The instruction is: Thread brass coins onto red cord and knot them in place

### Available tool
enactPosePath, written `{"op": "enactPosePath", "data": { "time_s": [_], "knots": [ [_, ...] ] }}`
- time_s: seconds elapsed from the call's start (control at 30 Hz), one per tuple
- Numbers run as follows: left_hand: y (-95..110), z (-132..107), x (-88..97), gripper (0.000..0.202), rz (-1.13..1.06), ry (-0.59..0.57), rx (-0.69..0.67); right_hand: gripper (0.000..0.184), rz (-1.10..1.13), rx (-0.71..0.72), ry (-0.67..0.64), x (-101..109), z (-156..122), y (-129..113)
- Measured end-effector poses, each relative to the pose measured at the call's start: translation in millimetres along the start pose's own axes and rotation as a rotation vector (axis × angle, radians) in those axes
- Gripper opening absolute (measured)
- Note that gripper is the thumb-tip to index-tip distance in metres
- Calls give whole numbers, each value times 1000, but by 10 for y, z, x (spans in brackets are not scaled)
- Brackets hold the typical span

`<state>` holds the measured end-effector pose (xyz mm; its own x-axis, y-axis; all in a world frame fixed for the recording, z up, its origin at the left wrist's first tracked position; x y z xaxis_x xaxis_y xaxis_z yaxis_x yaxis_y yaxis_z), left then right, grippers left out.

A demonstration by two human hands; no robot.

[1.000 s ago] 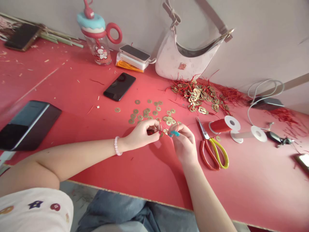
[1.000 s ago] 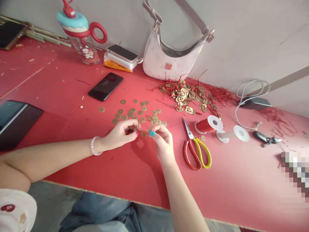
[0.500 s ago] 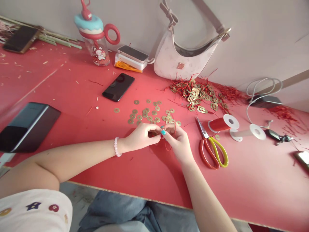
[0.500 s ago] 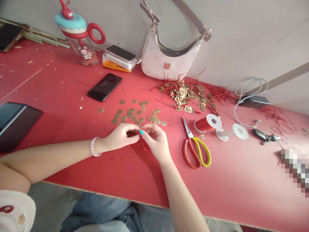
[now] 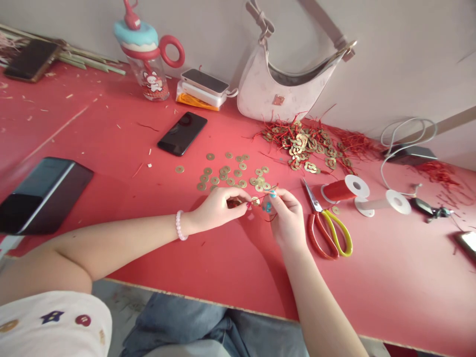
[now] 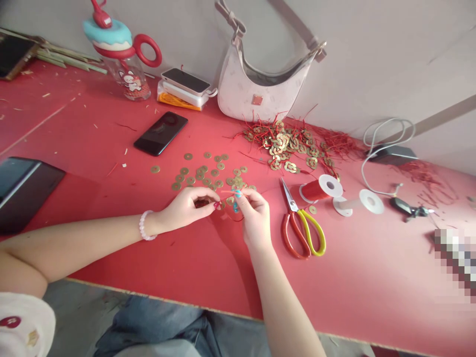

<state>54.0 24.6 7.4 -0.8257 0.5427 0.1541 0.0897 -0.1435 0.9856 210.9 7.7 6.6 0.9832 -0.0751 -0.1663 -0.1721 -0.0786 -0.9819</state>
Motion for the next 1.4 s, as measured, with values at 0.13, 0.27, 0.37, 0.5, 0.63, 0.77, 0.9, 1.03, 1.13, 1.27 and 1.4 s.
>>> {"op": "enactPosePath", "data": {
  "time_s": [0.13,0.27,0.37,0.5,0.63,0.77,0.9,1.03,1.13,1.27,1.4],
  "knots": [
    [-5,0,20,14,22,60,1,19,-67,8,146,116,44,-27],
    [4,1,48,14,70,126,-3,41,-350,72,303,210,64,-23],
    [4,3,63,14,94,166,20,50,-692,218,334,181,37,-82],
    [-7,9,74,14,80,201,51,30,-905,469,223,56,-39,-209],
    [-16,15,87,15,65,230,46,11,-940,506,-122,-76,-82,-219],
    [-43,20,107,17,24,263,41,15,-1036,526,-388,-166,-121,-150],
    [-65,29,119,18,-19,279,40,15,-1015,512,-414,-177,-128,-120],
    [-72,29,111,19,-55,254,79,13,-956,422,-258,-123,-101,-127],
    [-65,22,106,18,-48,238,85,11,-912,365,-243,-112,-88,-111],
    [-55,12,109,19,-14,239,84,9,-937,372,-286,-142,-84,-77],
    [-45,20,113,19,7,233,88,17,-990,412,-346,-186,-99,-72]
  ]
}}
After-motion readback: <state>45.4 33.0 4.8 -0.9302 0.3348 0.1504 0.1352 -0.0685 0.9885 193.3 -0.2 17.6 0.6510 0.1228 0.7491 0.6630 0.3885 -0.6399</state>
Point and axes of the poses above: each hand's wrist, its own z-axis towards the middle knuckle, its own x-axis out of the back of the hand, y = z × x, the point moved 3 cm from there along z, towards the middle knuckle, and after that the axes turned 6 degrees about -y, right-handed, at the moved point
